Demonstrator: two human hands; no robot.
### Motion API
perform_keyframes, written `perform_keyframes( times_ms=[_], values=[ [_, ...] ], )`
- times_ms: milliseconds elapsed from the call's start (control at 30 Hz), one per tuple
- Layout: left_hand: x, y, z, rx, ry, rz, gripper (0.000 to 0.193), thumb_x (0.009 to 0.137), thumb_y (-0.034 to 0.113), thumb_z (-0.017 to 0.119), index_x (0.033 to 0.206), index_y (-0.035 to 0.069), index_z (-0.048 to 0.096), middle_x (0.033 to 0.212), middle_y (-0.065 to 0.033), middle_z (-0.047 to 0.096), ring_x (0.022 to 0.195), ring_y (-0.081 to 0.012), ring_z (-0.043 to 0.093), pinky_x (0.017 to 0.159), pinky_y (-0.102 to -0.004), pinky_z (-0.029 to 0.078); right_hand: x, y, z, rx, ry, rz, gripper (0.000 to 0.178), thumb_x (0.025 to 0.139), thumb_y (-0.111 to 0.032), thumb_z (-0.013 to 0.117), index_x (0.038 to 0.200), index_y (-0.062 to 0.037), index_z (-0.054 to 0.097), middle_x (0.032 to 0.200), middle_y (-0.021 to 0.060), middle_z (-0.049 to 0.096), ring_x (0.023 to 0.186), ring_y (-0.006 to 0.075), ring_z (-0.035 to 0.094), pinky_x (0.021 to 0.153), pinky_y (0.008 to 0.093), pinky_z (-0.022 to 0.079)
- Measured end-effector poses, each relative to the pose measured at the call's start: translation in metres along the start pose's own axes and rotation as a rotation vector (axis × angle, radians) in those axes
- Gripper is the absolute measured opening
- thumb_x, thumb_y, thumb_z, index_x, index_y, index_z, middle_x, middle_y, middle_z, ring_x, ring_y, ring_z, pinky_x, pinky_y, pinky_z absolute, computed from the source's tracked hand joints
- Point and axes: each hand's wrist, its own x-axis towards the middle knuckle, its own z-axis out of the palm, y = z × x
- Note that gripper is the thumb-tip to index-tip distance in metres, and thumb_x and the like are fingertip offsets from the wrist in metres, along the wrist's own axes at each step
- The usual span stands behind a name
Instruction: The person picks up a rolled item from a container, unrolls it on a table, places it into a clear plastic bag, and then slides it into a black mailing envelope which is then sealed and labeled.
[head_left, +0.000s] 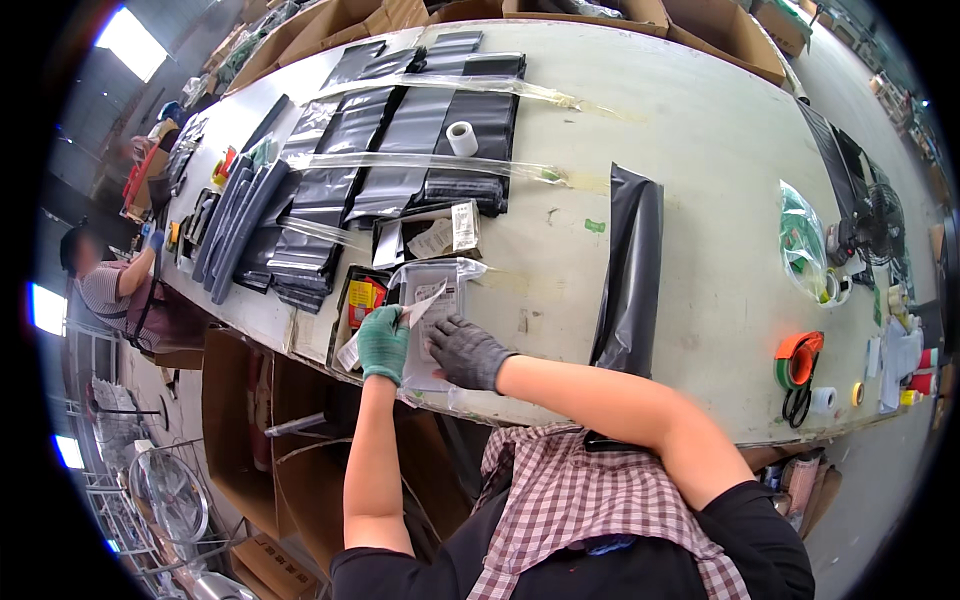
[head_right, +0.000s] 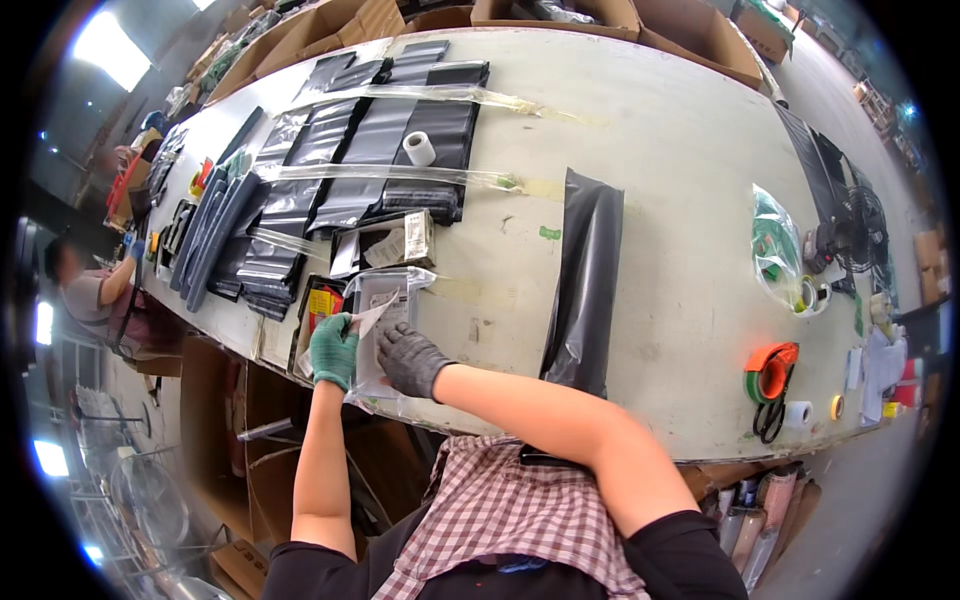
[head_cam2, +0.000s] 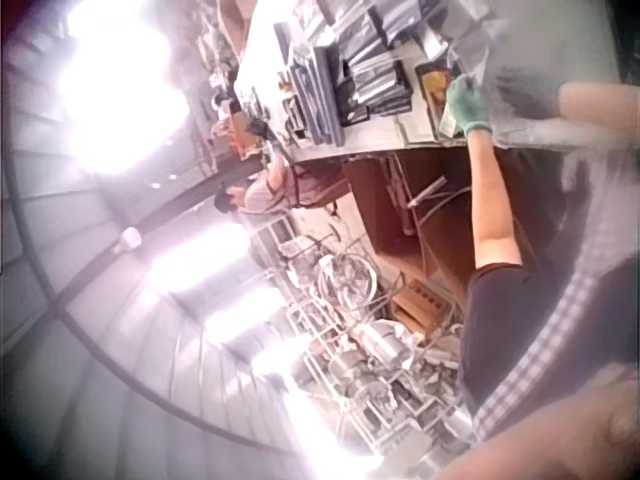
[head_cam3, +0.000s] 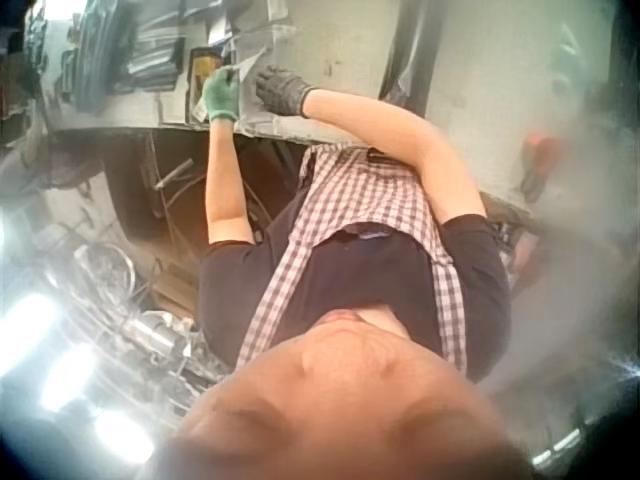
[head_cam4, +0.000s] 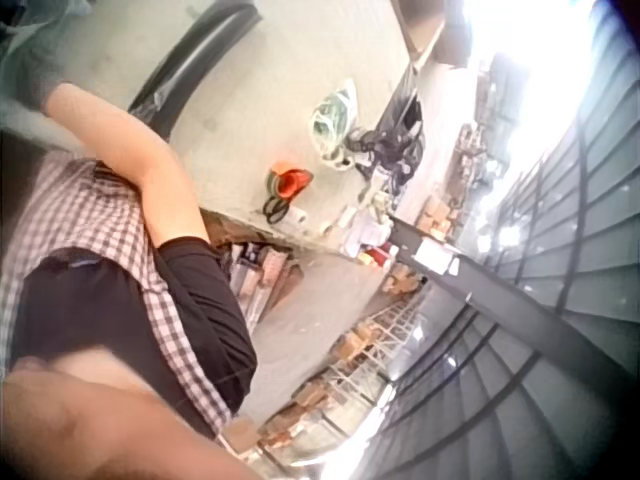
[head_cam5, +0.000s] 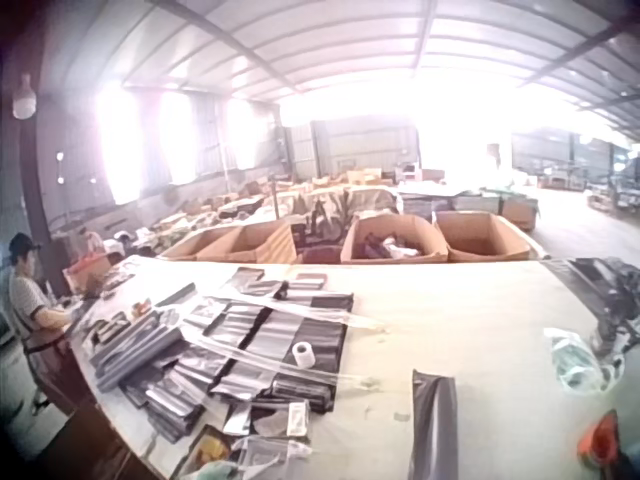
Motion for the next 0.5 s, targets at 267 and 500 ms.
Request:
perform_keyframes(
  times_ms=[267, 500],
  values=[
    [0.011, -0.008, -0.052, 0.073, 0.827, -0.113, 0.017, 0.091, 0.019, 0.061, 0.085, 0.004, 0.059, 0.076, -0.0033, 0.06, 0.065, -0.0128, 0.055, 0.06, -0.0273, 0.048, 0.031, -0.004, 0.027, -0.093, -0.479, 0.138, 0.073, 0.088, -0.059, 0.043, 0.124, 0.0033, 0.055, 0.129, 0.0207, 0.052, 0.123, 0.0339, 0.045, 0.106, 0.0443, 0.026],
    [-0.039, 0.088, -0.001, 0.003, 0.354, 0.311, 0.022, 0.078, 0.004, 0.069, 0.1, 0.008, 0.065, 0.081, -0.0059, 0.06, 0.07, -0.023, 0.056, 0.06, -0.0339, 0.047, -0.044, 0.011, -0.022, 1.857, 0.187, 0.541, 0.056, 0.092, -0.05, 0.05, 0.123, -0.0033, 0.056, 0.122, 0.0086, 0.057, 0.111, 0.0183, 0.053, 0.097, 0.0329, 0.04]
  ],
)
